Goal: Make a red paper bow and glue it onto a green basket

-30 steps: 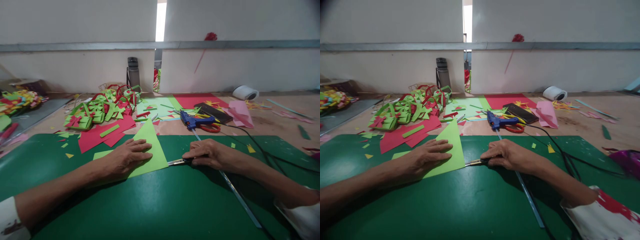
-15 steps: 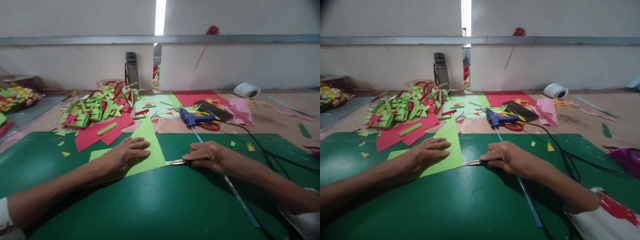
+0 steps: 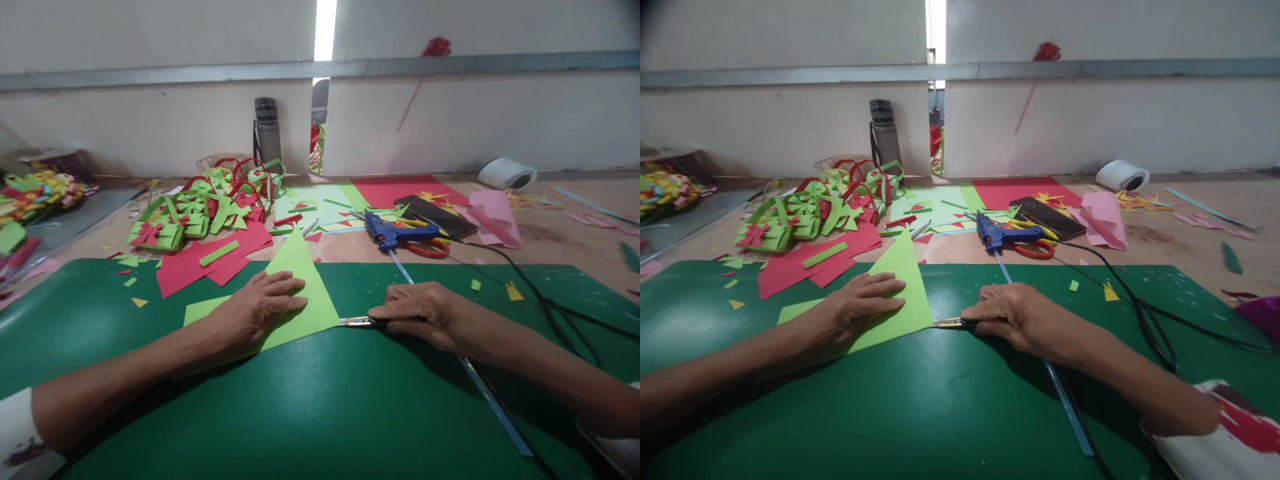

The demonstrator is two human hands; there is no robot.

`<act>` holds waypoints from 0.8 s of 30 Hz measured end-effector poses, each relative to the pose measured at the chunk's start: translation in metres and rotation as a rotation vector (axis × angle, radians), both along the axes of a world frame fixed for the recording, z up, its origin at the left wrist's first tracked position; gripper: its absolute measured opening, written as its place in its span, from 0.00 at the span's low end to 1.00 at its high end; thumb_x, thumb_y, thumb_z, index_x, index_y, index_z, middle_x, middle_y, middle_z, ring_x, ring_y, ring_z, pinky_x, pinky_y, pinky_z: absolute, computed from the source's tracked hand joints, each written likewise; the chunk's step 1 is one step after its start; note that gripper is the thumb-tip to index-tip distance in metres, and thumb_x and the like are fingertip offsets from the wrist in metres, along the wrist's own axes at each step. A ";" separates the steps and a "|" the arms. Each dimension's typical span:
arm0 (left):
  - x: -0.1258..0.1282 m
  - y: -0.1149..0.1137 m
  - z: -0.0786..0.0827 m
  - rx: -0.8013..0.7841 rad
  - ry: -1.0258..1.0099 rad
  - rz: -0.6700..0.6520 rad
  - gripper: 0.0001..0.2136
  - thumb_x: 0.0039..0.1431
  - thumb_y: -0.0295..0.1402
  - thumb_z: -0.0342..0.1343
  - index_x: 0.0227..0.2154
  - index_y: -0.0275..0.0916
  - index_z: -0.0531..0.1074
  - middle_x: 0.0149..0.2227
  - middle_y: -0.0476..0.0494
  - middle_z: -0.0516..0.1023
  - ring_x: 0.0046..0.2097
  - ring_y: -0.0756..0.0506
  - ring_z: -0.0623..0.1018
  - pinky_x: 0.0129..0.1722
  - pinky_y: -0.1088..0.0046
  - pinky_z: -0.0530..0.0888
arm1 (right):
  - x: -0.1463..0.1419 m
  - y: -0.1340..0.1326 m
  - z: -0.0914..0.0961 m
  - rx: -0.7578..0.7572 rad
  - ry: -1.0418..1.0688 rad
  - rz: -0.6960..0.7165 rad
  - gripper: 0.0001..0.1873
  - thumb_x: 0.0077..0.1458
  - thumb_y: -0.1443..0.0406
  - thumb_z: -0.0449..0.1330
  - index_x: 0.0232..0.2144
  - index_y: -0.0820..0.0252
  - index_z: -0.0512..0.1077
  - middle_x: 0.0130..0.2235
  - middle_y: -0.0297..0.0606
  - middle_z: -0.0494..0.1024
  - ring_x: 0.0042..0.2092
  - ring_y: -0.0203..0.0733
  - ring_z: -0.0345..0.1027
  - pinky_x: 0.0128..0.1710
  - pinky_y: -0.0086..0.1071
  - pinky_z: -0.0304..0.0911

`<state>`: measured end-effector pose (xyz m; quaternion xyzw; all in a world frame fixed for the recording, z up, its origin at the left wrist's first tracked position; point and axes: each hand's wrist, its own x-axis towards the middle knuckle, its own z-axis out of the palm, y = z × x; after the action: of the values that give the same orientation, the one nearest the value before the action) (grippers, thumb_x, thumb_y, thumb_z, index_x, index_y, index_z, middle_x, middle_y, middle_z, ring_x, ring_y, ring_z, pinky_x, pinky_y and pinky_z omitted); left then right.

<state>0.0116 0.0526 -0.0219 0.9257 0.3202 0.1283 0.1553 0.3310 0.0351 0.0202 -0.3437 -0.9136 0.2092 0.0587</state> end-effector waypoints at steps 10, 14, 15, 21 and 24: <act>0.001 -0.001 0.002 0.005 -0.004 0.009 0.16 0.69 0.36 0.41 0.56 0.51 0.64 0.62 0.48 0.61 0.64 0.41 0.56 0.59 0.51 0.56 | -0.002 -0.002 0.003 -0.003 -0.007 0.010 0.14 0.63 0.62 0.49 0.41 0.57 0.75 0.27 0.33 0.65 0.29 0.36 0.59 0.29 0.30 0.51; 0.004 -0.003 0.003 0.018 -0.008 0.008 0.15 0.69 0.35 0.40 0.55 0.50 0.65 0.62 0.48 0.61 0.64 0.41 0.56 0.58 0.52 0.58 | -0.004 -0.003 0.002 -0.005 -0.005 0.025 0.15 0.64 0.62 0.48 0.40 0.58 0.75 0.27 0.33 0.64 0.29 0.36 0.58 0.29 0.30 0.51; 0.004 -0.003 0.003 0.024 -0.009 0.008 0.15 0.70 0.35 0.40 0.55 0.50 0.65 0.61 0.48 0.61 0.64 0.41 0.56 0.58 0.51 0.58 | -0.005 -0.003 0.002 -0.005 -0.005 0.029 0.16 0.64 0.62 0.48 0.40 0.59 0.75 0.27 0.33 0.65 0.29 0.36 0.58 0.29 0.30 0.51; 0.009 -0.005 0.002 0.050 -0.032 0.013 0.15 0.70 0.34 0.40 0.54 0.47 0.66 0.61 0.45 0.63 0.63 0.42 0.57 0.57 0.55 0.59 | -0.008 -0.004 0.003 -0.013 -0.011 0.014 0.16 0.64 0.62 0.48 0.41 0.59 0.75 0.27 0.33 0.65 0.29 0.36 0.59 0.29 0.30 0.52; 0.013 -0.006 0.003 0.035 -0.031 0.040 0.15 0.70 0.35 0.40 0.54 0.47 0.66 0.61 0.45 0.62 0.63 0.41 0.57 0.57 0.53 0.58 | -0.009 -0.004 0.005 -0.021 -0.009 0.029 0.16 0.64 0.62 0.48 0.41 0.58 0.74 0.27 0.33 0.65 0.29 0.36 0.59 0.30 0.30 0.52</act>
<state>0.0247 0.0462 -0.0188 0.9196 0.3338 0.1514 0.1418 0.3223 0.0315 0.0247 -0.3318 -0.9166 0.2180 0.0480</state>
